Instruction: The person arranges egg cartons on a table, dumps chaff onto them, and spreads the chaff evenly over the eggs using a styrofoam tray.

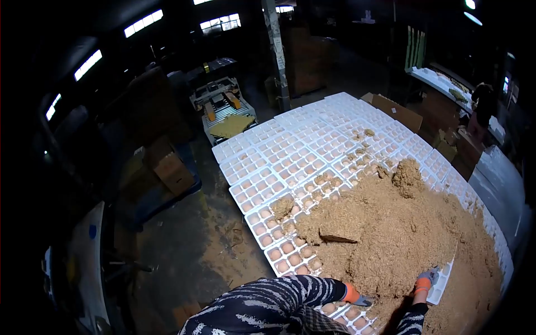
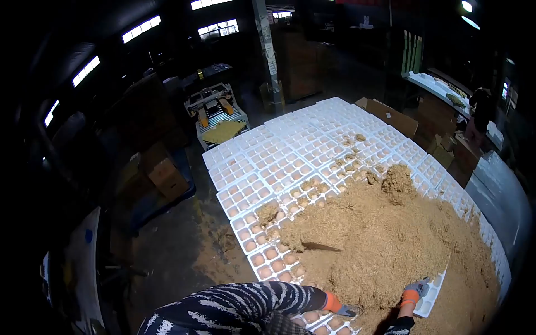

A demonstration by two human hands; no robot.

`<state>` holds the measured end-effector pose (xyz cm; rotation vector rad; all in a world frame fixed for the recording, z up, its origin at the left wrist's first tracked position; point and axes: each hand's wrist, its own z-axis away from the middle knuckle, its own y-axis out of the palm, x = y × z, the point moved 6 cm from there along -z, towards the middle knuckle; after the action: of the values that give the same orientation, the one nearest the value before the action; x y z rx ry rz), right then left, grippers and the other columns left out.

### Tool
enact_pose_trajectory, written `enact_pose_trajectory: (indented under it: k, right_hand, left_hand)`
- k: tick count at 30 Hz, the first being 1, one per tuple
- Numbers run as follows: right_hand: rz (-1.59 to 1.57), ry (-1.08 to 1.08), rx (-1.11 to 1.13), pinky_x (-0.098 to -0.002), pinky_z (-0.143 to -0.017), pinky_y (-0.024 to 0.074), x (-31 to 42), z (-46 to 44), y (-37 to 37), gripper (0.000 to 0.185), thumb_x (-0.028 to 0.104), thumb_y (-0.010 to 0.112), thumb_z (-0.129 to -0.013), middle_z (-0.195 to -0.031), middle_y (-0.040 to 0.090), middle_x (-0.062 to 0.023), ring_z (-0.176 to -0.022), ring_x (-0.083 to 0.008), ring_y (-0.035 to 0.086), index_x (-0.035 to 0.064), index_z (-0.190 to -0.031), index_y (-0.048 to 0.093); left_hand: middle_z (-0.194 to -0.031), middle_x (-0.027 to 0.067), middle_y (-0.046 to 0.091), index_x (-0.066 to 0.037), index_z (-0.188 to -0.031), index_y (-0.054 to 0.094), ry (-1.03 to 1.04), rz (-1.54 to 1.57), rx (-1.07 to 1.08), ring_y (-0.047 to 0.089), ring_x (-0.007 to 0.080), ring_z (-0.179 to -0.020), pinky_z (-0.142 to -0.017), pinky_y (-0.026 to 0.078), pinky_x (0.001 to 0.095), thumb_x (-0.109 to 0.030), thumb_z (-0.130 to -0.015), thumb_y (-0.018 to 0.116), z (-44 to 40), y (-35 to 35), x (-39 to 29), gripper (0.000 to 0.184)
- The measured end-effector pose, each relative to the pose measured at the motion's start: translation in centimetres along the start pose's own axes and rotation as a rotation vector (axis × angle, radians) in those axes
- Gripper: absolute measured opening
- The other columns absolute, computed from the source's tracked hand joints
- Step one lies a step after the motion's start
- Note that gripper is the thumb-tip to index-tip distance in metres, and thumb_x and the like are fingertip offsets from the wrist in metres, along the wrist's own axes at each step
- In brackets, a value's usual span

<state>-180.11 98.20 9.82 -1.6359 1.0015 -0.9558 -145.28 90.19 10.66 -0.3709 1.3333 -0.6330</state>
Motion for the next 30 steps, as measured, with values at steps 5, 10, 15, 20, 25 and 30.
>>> enact_pose_trajectory:
  k: [5,10,15,20,25,30]
  right_hand:
    - [0.764,-0.266,0.183,-0.0276,-0.071,0.0450,5.7,1.2,11.2,0.054,0.021,0.060,-0.084,-0.093,0.067,-0.0061,-0.084,-0.0222,0.062,0.0011,-0.133,0.049]
    - [0.943,-0.617,0.218,-0.0308,-0.067,0.0442,20.0,8.3,6.5,0.044,0.023,0.060,-0.081,-0.083,0.066,-0.0055,-0.080,-0.0215,0.061,0.0012,-0.119,0.058]
    - [0.253,-0.071,0.030,-0.0347,-0.078,0.0463,37.3,18.4,-9.6,0.038,0.025,0.067,-0.072,-0.111,0.065,-0.0132,-0.095,-0.0278,0.061,0.0038,-0.105,0.068]
    - [0.381,-0.168,0.187,-0.0393,-0.083,0.0464,42.7,21.1,-14.9,0.040,0.031,0.073,-0.067,-0.132,0.053,-0.0124,-0.109,-0.0324,0.054,0.0137,-0.103,0.073]
    - [0.296,-0.144,0.249,-0.0412,-0.085,0.0472,42.6,20.9,-15.0,0.039,0.029,0.074,-0.066,-0.133,0.052,-0.0145,-0.111,-0.0344,0.053,0.0118,-0.101,0.072]
    - [0.287,-0.118,0.282,-0.0419,-0.091,0.0467,43.0,20.8,-15.8,0.061,0.031,0.074,-0.069,-0.142,0.045,-0.0121,-0.118,-0.0351,0.050,0.0188,-0.127,0.061]
  left_hand:
    - [-0.138,0.0211,0.048,-0.011,-0.143,0.041,-0.028,-0.028,-0.119,0.049,0.0409,-0.120,-0.103,0.039,0.0467,-0.044,-0.094,0.049,9.6,-7.3,6.0,0.060]
    - [-0.140,0.0204,0.046,-0.011,-0.143,0.041,-0.062,-0.162,-0.331,0.045,0.0398,-0.124,-0.105,0.035,0.0465,-0.043,-0.093,0.050,18.8,-17.4,10.9,0.060]
    - [-0.143,0.0198,0.043,-0.011,-0.143,0.041,-0.216,-0.327,-0.524,0.042,0.0388,-0.127,-0.108,0.032,0.0463,-0.041,-0.092,0.052,28.6,-28.3,15.7,0.061]
    - [-0.145,0.0191,0.041,-0.010,-0.144,0.041,-0.427,-0.394,-0.665,0.039,0.0378,-0.131,-0.110,0.028,0.0460,-0.040,-0.091,0.054,37.4,-35.1,21.1,0.062]
    - [-0.147,0.0184,0.039,-0.010,-0.144,0.040,-0.526,-0.425,-0.701,0.035,0.0367,-0.134,-0.113,0.025,0.0458,-0.038,-0.090,0.056,38.9,-36.0,22.5,0.063]
    - [-0.150,0.0178,0.036,-0.010,-0.144,0.040,-0.681,-0.547,-0.796,0.032,0.0357,-0.138,-0.116,0.021,0.0456,-0.037,-0.089,0.058,41.0,-41.7,25.8,0.064]
